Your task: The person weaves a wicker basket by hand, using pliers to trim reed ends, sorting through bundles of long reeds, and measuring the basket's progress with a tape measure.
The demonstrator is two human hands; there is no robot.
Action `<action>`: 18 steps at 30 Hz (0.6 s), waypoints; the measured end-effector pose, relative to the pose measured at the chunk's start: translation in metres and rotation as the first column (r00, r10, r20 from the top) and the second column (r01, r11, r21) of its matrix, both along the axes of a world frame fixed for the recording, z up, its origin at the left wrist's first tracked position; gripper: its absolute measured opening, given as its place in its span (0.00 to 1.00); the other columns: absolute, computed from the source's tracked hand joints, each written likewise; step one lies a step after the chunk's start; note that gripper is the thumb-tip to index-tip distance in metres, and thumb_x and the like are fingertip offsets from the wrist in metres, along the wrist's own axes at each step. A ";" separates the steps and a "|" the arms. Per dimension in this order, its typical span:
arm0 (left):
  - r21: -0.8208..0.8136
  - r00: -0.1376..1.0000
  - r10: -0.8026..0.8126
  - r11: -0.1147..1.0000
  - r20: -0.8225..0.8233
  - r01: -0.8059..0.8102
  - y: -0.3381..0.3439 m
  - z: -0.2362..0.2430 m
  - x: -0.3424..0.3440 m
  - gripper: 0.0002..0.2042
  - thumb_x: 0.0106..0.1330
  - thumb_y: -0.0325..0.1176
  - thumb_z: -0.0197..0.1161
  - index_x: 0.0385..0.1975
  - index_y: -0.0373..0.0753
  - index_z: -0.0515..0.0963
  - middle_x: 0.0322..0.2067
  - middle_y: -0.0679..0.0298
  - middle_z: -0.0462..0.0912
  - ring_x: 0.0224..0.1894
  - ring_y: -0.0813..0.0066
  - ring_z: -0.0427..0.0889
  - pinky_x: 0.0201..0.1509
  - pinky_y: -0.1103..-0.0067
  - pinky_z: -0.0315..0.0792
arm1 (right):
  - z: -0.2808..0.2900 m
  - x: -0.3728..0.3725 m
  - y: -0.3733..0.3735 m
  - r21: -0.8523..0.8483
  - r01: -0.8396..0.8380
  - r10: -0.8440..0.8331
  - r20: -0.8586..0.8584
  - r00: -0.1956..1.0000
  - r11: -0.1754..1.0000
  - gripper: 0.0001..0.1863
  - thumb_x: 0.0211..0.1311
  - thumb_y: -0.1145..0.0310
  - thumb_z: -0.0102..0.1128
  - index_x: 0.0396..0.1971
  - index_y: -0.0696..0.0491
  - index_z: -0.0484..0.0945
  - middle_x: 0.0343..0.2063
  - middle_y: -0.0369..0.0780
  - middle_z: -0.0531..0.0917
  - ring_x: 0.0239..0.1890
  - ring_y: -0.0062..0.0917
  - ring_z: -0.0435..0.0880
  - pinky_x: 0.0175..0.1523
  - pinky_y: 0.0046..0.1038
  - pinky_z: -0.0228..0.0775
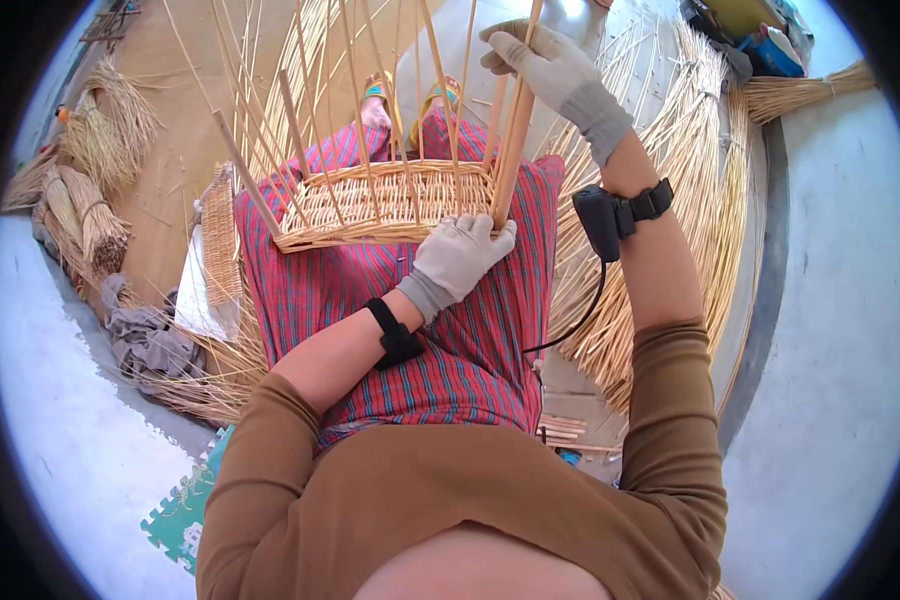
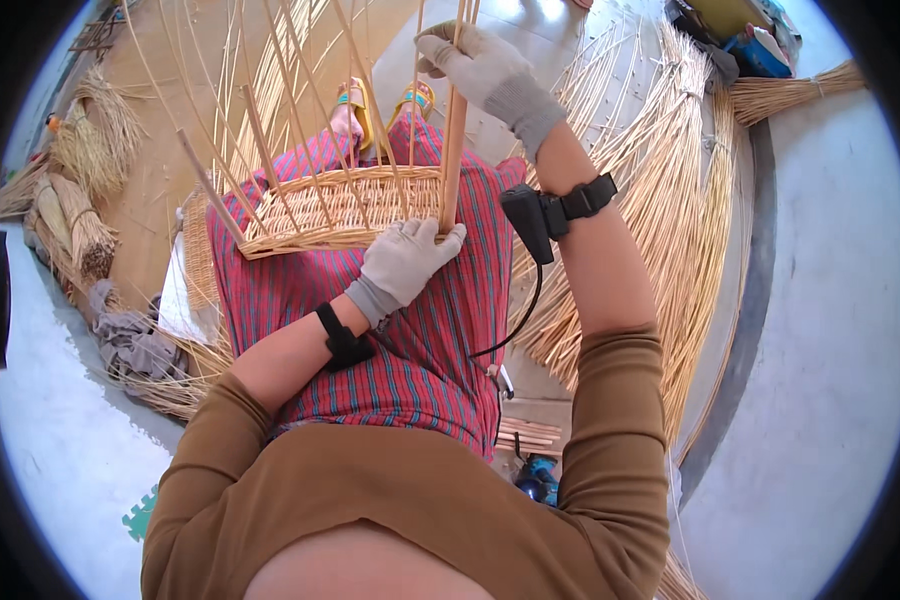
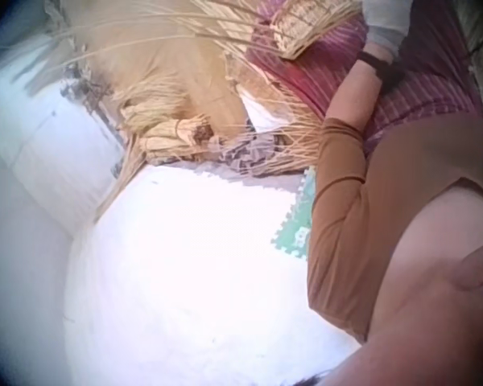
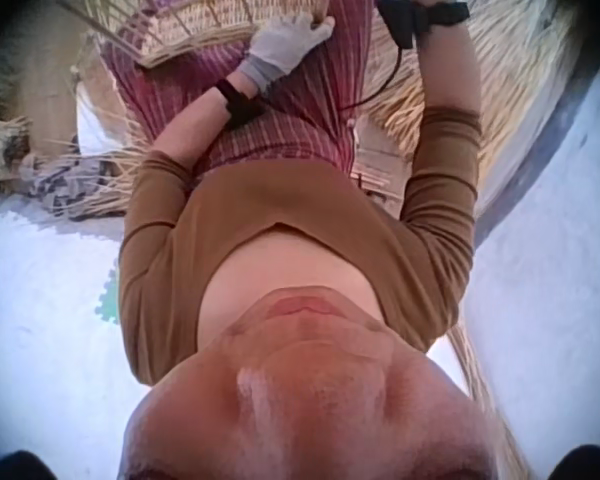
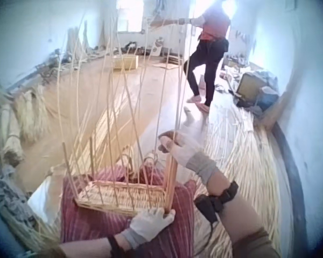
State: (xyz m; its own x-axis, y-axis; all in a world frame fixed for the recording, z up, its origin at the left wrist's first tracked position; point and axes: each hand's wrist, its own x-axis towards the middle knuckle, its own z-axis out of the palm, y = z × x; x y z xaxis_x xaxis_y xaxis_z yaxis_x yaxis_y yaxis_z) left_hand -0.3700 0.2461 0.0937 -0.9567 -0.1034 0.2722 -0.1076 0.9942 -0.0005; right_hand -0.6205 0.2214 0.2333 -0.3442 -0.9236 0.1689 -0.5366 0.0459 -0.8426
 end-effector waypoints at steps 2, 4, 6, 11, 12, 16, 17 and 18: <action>0.008 1.000 0.002 1.000 0.010 -0.002 0.002 0.000 -0.001 0.21 0.67 0.33 0.56 0.61 0.54 0.75 0.38 0.64 0.75 0.42 0.67 0.82 0.41 0.72 0.78 | -0.001 0.005 -0.002 -0.002 0.051 -0.050 -0.105 0.993 0.999 0.23 0.75 0.50 0.56 0.50 0.56 0.81 0.35 0.39 0.88 0.42 0.27 0.87 0.52 0.31 0.76; 0.021 1.000 -0.013 1.000 -0.004 0.013 -0.001 0.001 0.001 0.21 0.68 0.33 0.55 0.61 0.54 0.75 0.38 0.64 0.75 0.41 0.67 0.82 0.42 0.72 0.78 | 0.011 0.023 -0.003 -0.072 0.036 -0.062 -0.411 0.909 0.997 0.22 0.74 0.51 0.57 0.49 0.56 0.82 0.36 0.40 0.89 0.42 0.30 0.88 0.51 0.34 0.77; 0.086 0.999 -0.032 0.996 -0.040 0.036 -0.003 0.003 0.003 0.21 0.68 0.31 0.56 0.61 0.53 0.75 0.39 0.62 0.76 0.43 0.65 0.83 0.45 0.71 0.79 | 0.028 0.048 0.007 -0.151 0.004 -0.084 -0.527 0.846 0.988 0.21 0.73 0.52 0.58 0.51 0.55 0.81 0.38 0.42 0.89 0.43 0.34 0.89 0.51 0.36 0.78; 0.777 0.930 0.135 0.597 -0.341 0.198 -0.006 0.030 0.007 0.22 0.67 0.24 0.65 0.60 0.43 0.72 0.45 0.56 0.82 0.48 0.60 0.87 0.53 0.69 0.80 | 0.066 0.068 0.048 -0.076 -0.146 0.162 0.286 0.945 0.986 0.39 0.68 0.55 0.68 0.71 0.55 0.60 0.51 0.46 0.81 0.49 0.32 0.82 0.55 0.34 0.75; 0.795 0.902 0.234 0.584 -0.362 0.168 -0.007 0.021 0.006 0.22 0.64 0.23 0.69 0.57 0.39 0.71 0.48 0.53 0.83 0.50 0.58 0.87 0.55 0.68 0.79 | 0.050 0.084 0.059 -0.233 -0.066 0.151 0.369 0.917 0.970 0.39 0.69 0.58 0.67 0.73 0.56 0.58 0.49 0.43 0.80 0.44 0.23 0.81 0.49 0.27 0.77; 0.714 0.936 0.272 0.699 -0.222 -0.034 -0.011 0.052 -0.023 0.15 0.66 0.28 0.68 0.50 0.37 0.76 0.37 0.53 0.87 0.40 0.57 0.88 0.43 0.67 0.79 | 0.018 0.083 0.078 -0.290 -0.012 0.004 -0.027 1.000 0.957 0.31 0.67 0.52 0.64 0.66 0.49 0.72 0.45 0.46 0.87 0.47 0.46 0.87 0.58 0.40 0.77; 0.544 0.952 0.207 0.837 -0.226 -0.053 -0.028 0.034 -0.029 0.12 0.66 0.29 0.68 0.47 0.37 0.77 0.34 0.53 0.87 0.36 0.58 0.88 0.40 0.67 0.78 | 0.009 0.077 0.077 -0.359 -0.012 -0.054 -0.173 0.984 0.933 0.30 0.67 0.52 0.64 0.66 0.49 0.72 0.45 0.46 0.87 0.48 0.44 0.87 0.58 0.39 0.77; 0.702 0.961 0.186 0.712 -0.204 0.011 -0.040 0.030 -0.036 0.08 0.68 0.29 0.67 0.43 0.37 0.78 0.33 0.53 0.87 0.33 0.63 0.87 0.37 0.69 0.77 | -0.004 0.072 0.083 -0.404 -0.014 -0.123 -0.310 0.943 0.915 0.30 0.67 0.52 0.64 0.65 0.49 0.72 0.45 0.46 0.87 0.48 0.43 0.87 0.59 0.39 0.78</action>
